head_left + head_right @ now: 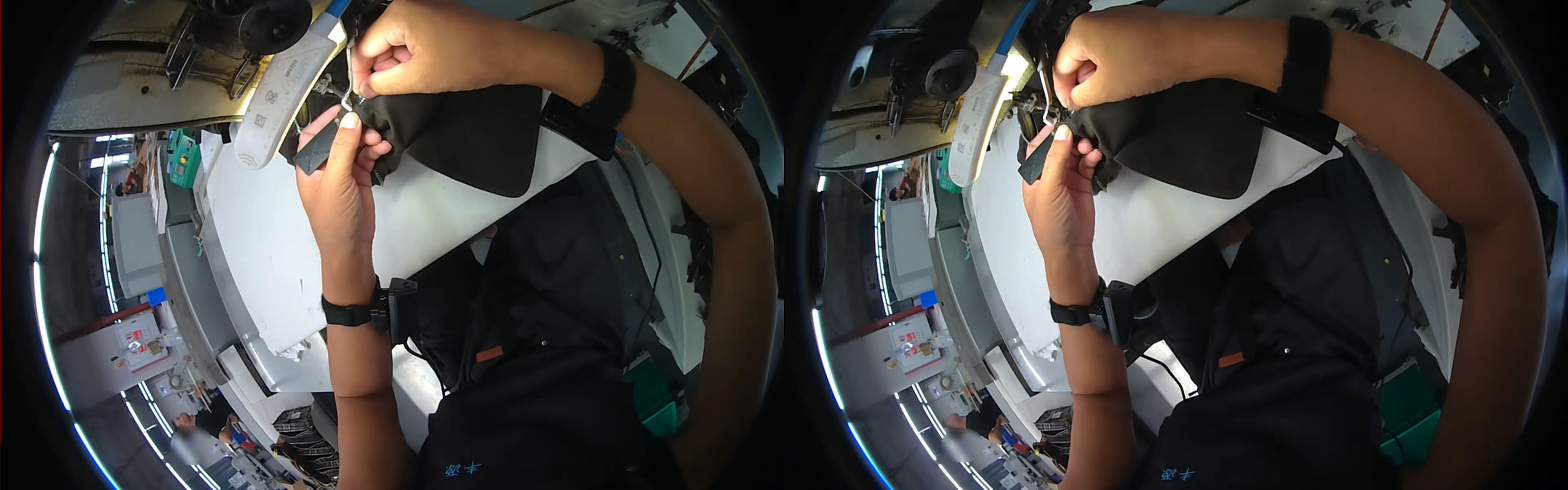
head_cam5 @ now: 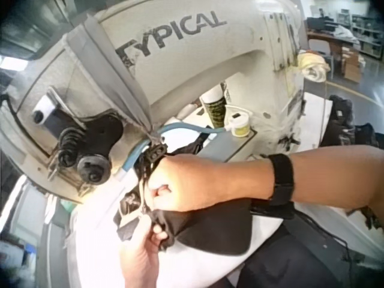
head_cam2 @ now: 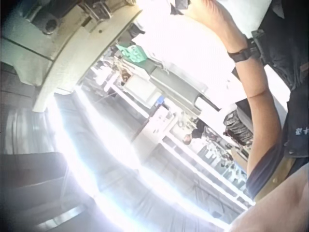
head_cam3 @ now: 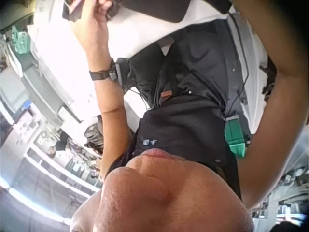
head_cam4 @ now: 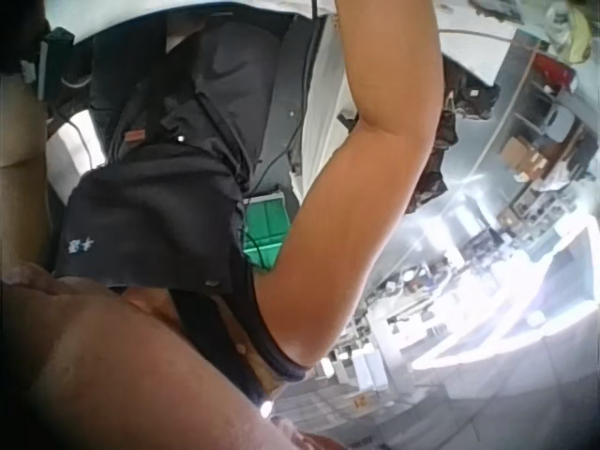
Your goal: Sewing and repairing a brown fabric bag using an industrial sewing machine.
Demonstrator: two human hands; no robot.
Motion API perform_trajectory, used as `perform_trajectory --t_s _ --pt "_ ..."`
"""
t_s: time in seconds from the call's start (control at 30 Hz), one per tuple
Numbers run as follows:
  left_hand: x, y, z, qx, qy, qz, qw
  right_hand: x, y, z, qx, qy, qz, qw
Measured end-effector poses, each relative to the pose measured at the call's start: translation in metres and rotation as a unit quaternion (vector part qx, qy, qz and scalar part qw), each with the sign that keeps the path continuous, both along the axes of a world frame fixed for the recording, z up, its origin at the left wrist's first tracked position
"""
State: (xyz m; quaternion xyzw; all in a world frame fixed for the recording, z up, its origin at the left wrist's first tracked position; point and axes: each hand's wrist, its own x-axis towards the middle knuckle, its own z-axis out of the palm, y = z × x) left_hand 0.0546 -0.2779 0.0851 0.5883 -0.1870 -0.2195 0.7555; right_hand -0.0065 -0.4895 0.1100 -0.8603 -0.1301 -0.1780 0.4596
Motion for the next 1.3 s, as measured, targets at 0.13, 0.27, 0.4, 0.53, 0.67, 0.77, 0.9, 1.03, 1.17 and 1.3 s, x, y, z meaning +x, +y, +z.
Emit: perform_trajectory --t_s 0.13,0.27,0.4,0.53,0.67,0.77,0.9,1.03,1.17,1.3 --pt "0.001 0.0 0.0 0.014 -0.006 0.001 1.0 0.001 -0.003 -0.003 0.017 -0.081 0.015 0.996" --pt "-0.001 0.0 0.001 0.01 -0.017 0.002 1.0 -0.001 -0.002 0.0 -0.009 -0.042 0.002 0.999" --pt "0.0 -0.001 -0.002 0.005 -0.019 0.001 1.0 0.0 0.0 -0.004 0.028 -0.075 0.024 0.997" --pt "0.002 0.001 -0.002 -0.004 -0.002 -0.005 1.0 -0.005 0.001 0.001 -0.016 -0.089 0.007 0.996" --pt "0.002 -0.001 0.001 -0.005 0.0 -0.006 1.0 -0.003 0.0 -0.001 -0.025 -0.077 -0.015 0.997" --pt "0.006 0.0 0.002 0.011 -0.005 -0.017 1.0 0.002 -0.001 -0.008 0.009 -0.085 -0.009 0.996" --pt "0.01 0.003 0.001 0.009 -0.005 -0.028 1.0 -0.003 0.002 0.006 -0.041 -0.032 -0.027 0.998" --pt "0.009 0.004 0.0 0.016 -0.013 -0.031 0.999 0.0 0.0 0.0 -0.014 -0.031 -0.017 0.999" --pt "0.007 0.0 0.0 0.009 -0.004 -0.018 1.0 0.001 0.0 -0.006 0.005 -0.087 -0.004 0.996" --pt "0.005 -0.002 -0.006 -0.013 -0.011 -0.027 0.999 0.001 0.001 -0.004 0.009 -0.101 -0.01 0.995"
